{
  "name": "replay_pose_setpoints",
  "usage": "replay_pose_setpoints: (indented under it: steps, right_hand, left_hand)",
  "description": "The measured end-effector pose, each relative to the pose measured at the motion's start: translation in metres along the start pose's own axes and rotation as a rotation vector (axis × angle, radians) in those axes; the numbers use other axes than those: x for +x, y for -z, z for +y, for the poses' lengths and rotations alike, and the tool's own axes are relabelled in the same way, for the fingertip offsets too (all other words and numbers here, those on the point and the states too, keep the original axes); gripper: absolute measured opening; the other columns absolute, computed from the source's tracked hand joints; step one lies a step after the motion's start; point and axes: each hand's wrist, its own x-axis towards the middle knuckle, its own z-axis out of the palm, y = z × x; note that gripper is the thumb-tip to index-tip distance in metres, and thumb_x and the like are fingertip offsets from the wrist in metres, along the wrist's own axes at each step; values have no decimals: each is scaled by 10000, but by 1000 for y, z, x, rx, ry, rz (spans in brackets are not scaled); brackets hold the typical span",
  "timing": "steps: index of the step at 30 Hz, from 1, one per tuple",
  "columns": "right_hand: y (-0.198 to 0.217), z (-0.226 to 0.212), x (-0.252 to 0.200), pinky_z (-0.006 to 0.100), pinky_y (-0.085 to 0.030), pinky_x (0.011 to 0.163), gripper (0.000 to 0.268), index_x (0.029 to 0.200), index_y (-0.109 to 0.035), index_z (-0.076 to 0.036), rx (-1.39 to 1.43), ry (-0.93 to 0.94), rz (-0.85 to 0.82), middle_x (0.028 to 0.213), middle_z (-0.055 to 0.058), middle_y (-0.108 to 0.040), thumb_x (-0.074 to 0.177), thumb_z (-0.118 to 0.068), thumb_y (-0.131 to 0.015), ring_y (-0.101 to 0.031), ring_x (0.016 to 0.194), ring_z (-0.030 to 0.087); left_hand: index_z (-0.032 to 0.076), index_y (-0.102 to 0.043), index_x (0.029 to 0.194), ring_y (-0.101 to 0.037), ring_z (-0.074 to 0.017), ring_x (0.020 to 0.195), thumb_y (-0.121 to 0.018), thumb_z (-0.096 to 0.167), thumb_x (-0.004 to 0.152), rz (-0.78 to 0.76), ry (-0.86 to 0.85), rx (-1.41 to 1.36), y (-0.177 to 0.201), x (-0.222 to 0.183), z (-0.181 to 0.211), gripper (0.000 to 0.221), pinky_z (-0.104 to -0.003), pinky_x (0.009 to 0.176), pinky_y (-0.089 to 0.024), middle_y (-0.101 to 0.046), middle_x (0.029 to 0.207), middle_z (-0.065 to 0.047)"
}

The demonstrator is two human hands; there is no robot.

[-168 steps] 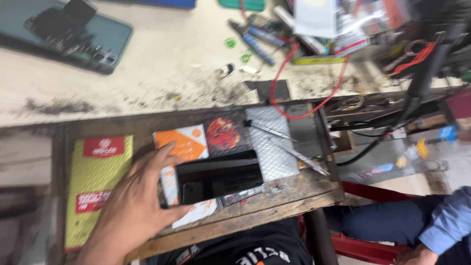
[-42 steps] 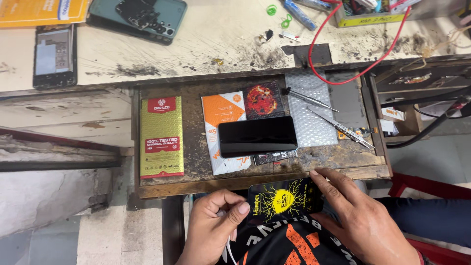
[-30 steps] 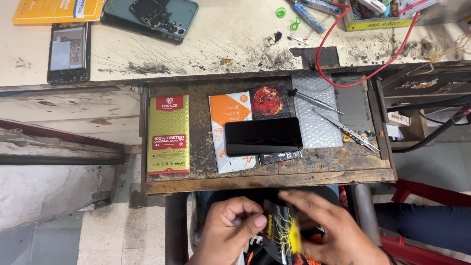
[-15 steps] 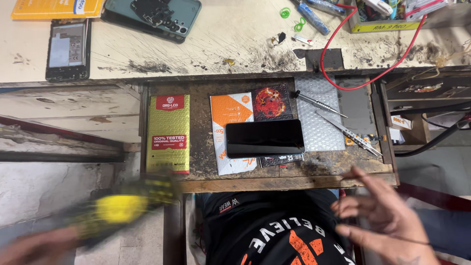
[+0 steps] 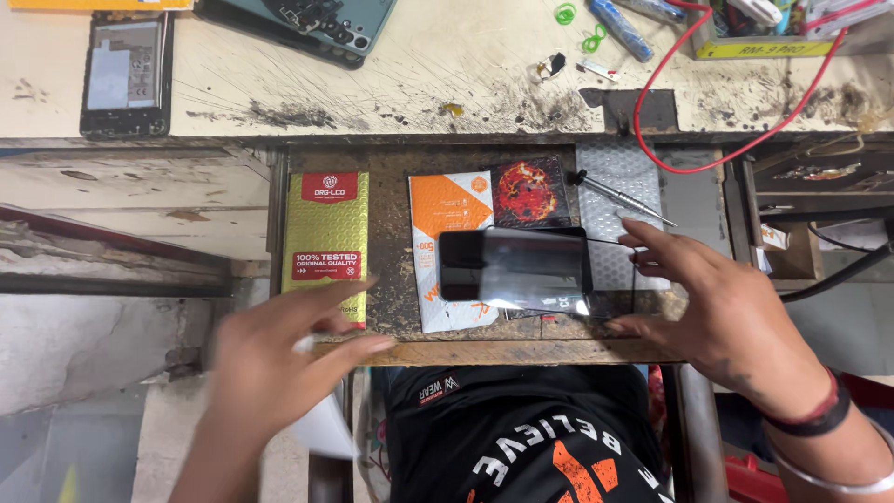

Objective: The person prepares a mobile phone for repair by placing a new screen component onto the device frame and applying adhesive from a tube to the edges.

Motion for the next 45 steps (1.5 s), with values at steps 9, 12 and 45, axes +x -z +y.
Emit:
replay_pose_setpoints:
  steps: [9, 12, 45]
  right_hand:
    - [-10, -15, 41, 417, -572, 820, 919, 1387, -580, -172, -58, 66, -90, 1199, 117, -708, 542, -299, -918, -700, 1048, 346]
    - [-11, -16, 44, 423, -576, 802, 861, 1369, -587, -169, -70, 104, -92, 1209, 117, -710, 579, -323, -892, -694, 1027, 373]
    - [-19, -12, 53, 388, -590, 733, 815, 1370, -630, -230, -242, 38, -171, 1216, 58, -735, 614, -416, -870, -727, 940, 325]
  left_hand:
    - [289, -623, 1401, -686, -174, 611, -940, 478, 479, -510, 130, -150, -45, 78, 4, 993, -357, 626, -538, -708, 774, 41]
    - [272, -653, 1341, -694, -175, 651, -947, 489, 490, -473, 41, -155, -54, 78, -2, 927, -360, 628, -547, -713, 757, 31]
    - [220, -648, 1341, -711, -205, 716, -894, 520, 598, -471, 22, -101, -60, 75, -12, 838, -394, 685, -569, -720, 871, 14]
